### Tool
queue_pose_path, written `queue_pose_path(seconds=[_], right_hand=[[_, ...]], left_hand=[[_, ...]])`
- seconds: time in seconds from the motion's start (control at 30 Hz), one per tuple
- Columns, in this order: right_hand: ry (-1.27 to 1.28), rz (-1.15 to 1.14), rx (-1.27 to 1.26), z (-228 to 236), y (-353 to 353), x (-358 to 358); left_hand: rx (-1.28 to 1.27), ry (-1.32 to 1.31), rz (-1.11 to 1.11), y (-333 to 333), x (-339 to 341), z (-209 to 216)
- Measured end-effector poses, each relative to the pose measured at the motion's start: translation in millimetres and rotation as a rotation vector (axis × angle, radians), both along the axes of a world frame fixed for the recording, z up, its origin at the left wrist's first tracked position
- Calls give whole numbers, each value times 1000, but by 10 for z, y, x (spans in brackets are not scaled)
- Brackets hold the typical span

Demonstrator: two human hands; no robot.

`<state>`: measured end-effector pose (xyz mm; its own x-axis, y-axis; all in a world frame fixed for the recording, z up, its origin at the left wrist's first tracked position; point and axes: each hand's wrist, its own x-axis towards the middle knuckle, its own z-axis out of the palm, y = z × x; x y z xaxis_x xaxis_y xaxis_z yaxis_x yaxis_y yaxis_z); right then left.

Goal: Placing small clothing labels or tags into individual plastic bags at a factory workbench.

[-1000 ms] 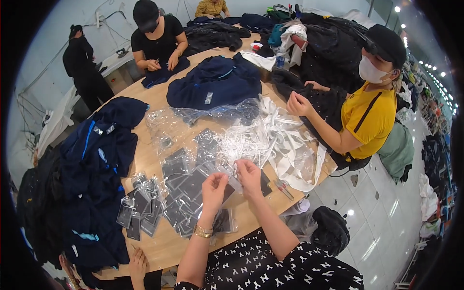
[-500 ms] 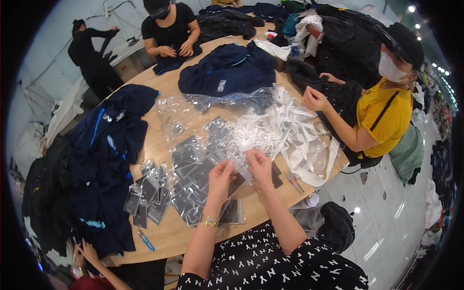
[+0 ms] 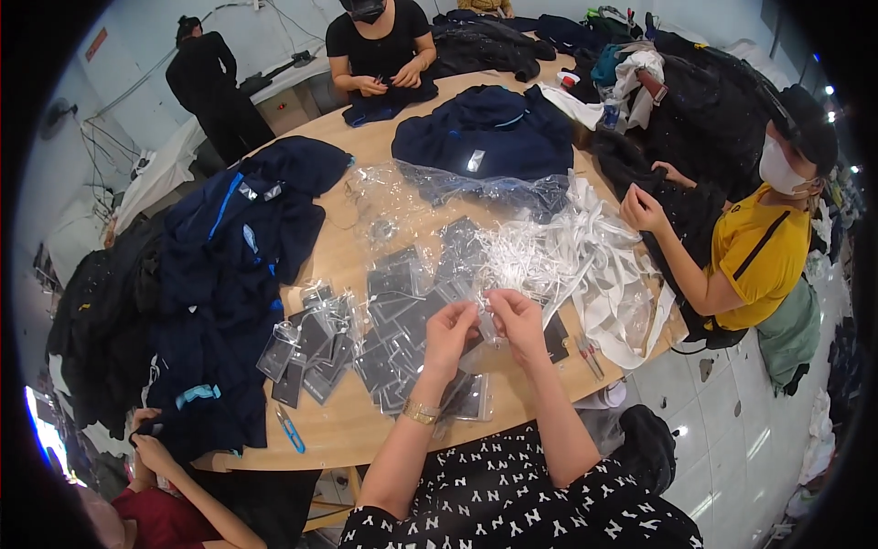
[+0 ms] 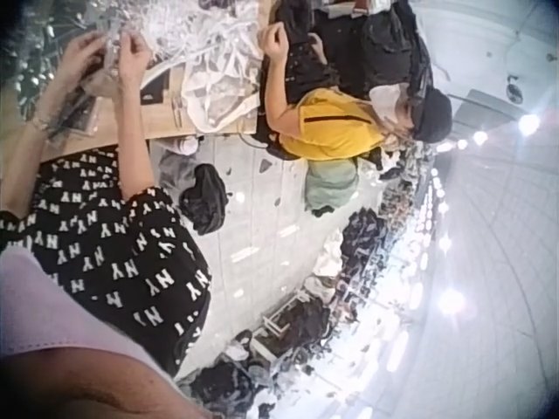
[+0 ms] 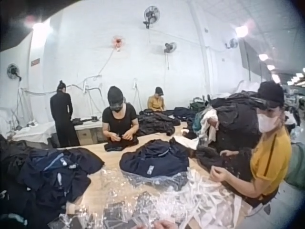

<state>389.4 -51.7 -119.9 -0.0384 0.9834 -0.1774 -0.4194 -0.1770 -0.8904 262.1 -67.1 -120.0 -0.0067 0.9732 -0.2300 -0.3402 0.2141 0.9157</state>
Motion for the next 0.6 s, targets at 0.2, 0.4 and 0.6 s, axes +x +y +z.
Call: queue_pose_path(seconds=[0.2,0.4,0.6], right_hand=[[9,64,36,94,-26,3],[1,102,25,149,-28,-15],[-84,112,109,163,-39,-19]], left_hand=[[148,141,-27,-48,-21,90],[255,344,2,-62,-28,158],[312,474,56,-92,-42,220]])
